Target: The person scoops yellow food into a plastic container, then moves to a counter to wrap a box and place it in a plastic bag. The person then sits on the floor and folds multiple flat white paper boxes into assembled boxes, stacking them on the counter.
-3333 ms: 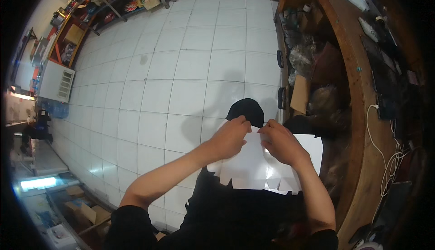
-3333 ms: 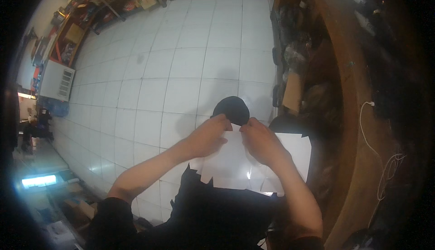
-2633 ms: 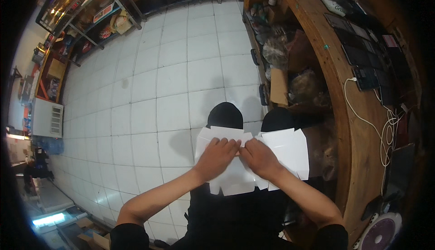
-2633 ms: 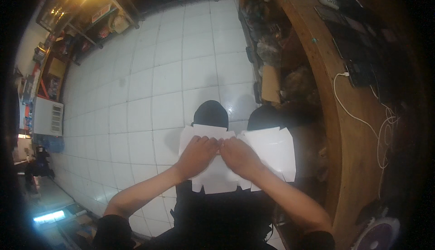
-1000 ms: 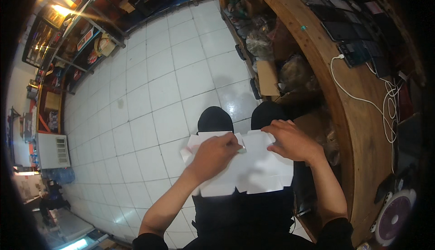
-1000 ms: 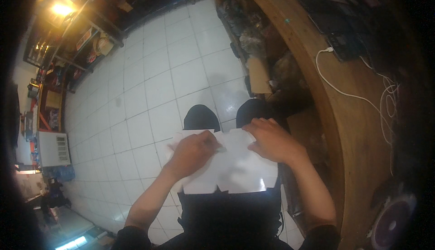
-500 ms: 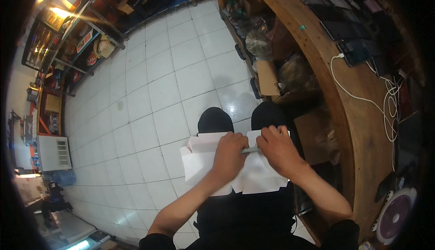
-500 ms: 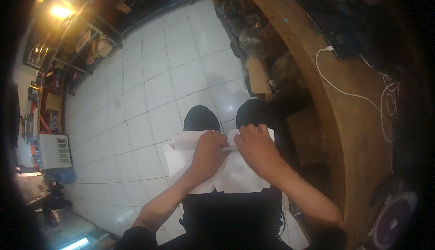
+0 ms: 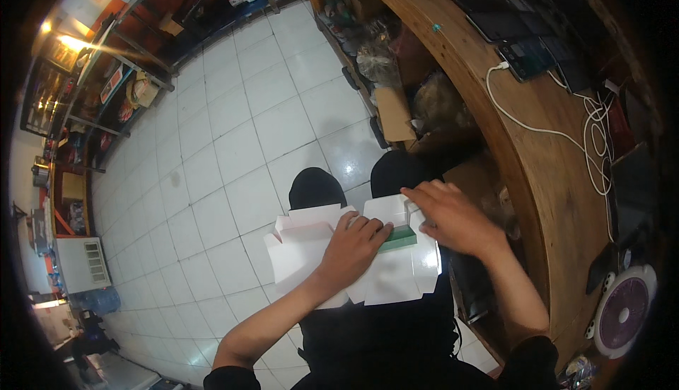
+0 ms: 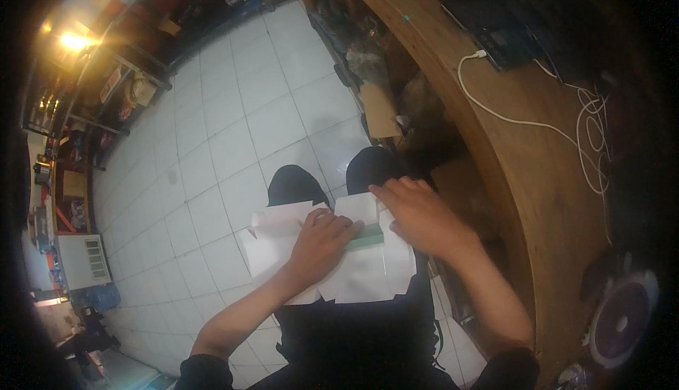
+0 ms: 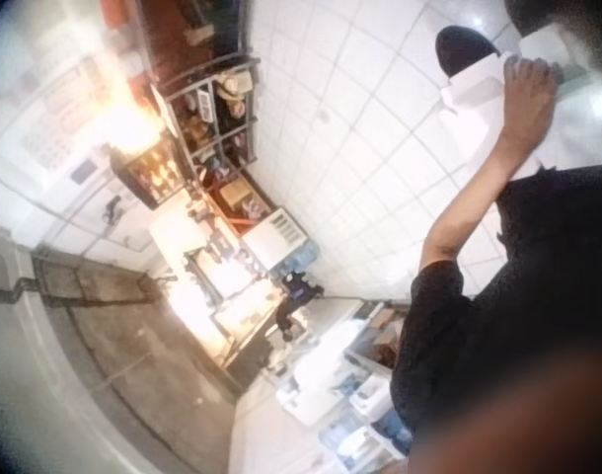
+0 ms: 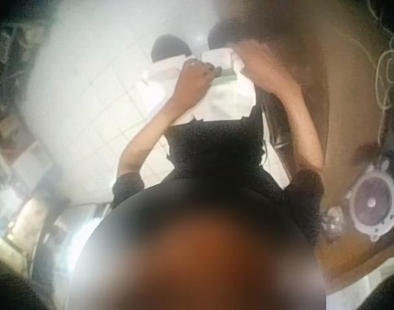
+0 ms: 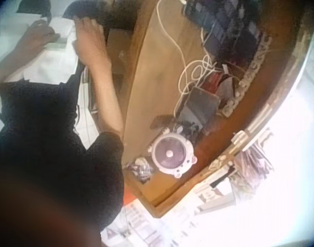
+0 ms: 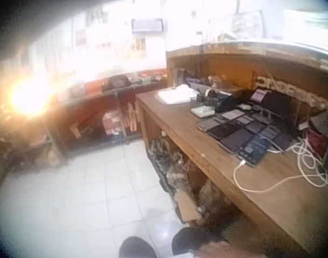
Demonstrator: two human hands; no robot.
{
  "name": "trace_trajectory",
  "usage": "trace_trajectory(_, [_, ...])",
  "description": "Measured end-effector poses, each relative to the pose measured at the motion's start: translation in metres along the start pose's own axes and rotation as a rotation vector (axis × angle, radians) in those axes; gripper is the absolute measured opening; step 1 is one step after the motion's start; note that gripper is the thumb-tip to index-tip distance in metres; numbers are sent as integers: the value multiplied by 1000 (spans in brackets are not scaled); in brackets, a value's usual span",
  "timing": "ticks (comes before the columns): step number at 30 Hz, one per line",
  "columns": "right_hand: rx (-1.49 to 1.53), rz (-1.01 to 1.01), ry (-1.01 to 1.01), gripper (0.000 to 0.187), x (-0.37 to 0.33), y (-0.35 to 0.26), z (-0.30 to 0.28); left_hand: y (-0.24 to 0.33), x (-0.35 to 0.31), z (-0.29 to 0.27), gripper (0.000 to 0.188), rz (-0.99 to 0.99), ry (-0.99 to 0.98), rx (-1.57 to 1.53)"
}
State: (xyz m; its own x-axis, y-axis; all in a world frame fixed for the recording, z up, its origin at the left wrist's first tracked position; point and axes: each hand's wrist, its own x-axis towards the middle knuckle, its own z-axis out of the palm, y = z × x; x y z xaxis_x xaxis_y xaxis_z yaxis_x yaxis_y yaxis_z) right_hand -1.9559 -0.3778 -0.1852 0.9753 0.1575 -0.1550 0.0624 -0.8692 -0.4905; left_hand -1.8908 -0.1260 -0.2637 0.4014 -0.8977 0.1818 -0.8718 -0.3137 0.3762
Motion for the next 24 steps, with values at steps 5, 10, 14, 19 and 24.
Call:
trace_trajectory(5, [8,27,-128,42,5,6,-5,-2,2,-7,47,-18,-96,-52])
trace_trajectory(10, [-67,-40,47,18,-25,-3,35,-13,6,-6,39,0,-113,-81])
trace_trajectory(14, [-23,-125,300,14,-64,12,80,-12,15,-23,30,-26,-231,-156])
trace_trajectory(19, [433,110,308,24,-68,-13,67,-23,40,-53,31,97,-381,-137])
trace_trajectory(24, [662,336,344,19,-76,-26,53,8,48,-76,46,37,-145,26])
